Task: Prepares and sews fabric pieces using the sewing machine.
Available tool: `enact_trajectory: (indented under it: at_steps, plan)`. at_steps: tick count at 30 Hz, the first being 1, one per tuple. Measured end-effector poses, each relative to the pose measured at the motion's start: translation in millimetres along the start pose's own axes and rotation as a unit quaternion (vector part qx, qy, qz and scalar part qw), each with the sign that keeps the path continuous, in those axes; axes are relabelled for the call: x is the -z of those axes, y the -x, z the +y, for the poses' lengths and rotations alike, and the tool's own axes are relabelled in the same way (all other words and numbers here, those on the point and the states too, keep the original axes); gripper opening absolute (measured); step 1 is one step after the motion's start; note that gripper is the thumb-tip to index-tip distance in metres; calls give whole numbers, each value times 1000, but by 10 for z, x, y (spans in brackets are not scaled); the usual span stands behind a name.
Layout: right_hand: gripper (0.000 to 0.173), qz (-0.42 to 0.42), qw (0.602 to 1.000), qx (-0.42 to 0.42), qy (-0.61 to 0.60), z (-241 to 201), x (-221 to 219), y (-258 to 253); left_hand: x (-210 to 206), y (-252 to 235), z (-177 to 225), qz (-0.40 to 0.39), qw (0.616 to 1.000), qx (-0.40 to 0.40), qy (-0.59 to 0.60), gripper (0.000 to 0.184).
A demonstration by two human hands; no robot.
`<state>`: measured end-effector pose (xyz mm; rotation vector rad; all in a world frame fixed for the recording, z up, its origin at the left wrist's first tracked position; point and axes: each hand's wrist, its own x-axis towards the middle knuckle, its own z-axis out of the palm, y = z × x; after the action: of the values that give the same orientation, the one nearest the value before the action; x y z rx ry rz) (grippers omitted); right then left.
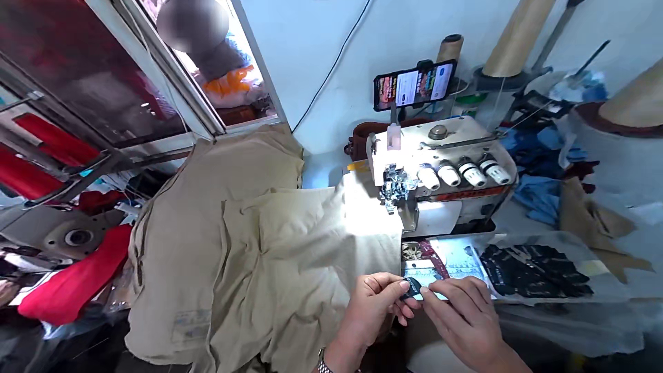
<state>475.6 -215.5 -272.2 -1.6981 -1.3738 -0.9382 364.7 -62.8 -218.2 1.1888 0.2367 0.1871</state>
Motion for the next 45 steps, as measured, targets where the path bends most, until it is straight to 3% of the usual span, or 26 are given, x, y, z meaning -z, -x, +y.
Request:
enact_trajectory:
  at_steps: [4, 6, 8, 9, 12, 16, 21, 23, 26, 28, 36, 38, 42, 45]
  plan:
    - [23, -25, 968, -196, -154, -147, -90, 37, 83, 37, -55, 30, 998, -31, -51, 20]
    - [30, -28, 902, -319, -289, -231, -111, 1, 76, 39, -70, 54, 995, -45, -64, 18]
    - [23, -28, 817, -412, -402, -307, -131, -49, 43, 27, -111, 81, 993, -70, -57, 14]
    - [22, -26, 793, -438, -422, -340, -150, -67, 22, 16, -156, 97, 990, -89, -54, 13]
    - [20, -19, 771, -483, -415, -395, -207, -105, -41, -2, -333, 134, 984, -118, -18, 13]
    - [3, -23, 727, -504, -466, -367, -200, -134, -78, 12, -337, 140, 984, -67, 86, 12]
    - [3, -147, 760, -474, -421, -204, -81, -132, 120, -13, -360, 81, 984, -140, -75, 3]
    - [5, -123, 718, -507, -461, -180, -59, -130, 153, -16, -353, 95, 982, -126, -102, 5]
    - [8, -41, 610, -598, -518, -207, -55, -178, 145, -17, -393, 91, 987, -95, -91, 7]
    - [10, 1, 588, -619, -521, -231, -65, -187, 120, -17, -415, 83, 990, -83, -84, 6]
    - [11, 34, 634, -593, -495, -239, -45, -172, 153, -20, -379, 150, 978, -131, -55, 16]
    - [11, 38, 638, -596, -486, -245, -43, -171, 188, 10, -325, 165, 967, -142, -131, 12]
    - [10, 28, 684, -577, -446, -249, -55, -130, 208, 104, -317, 190, 892, -247, -329, 14]
    - [8, 5, 733, -540, -414, -288, -50, -104, 141, 144, -316, 158, 895, -239, -342, 15]
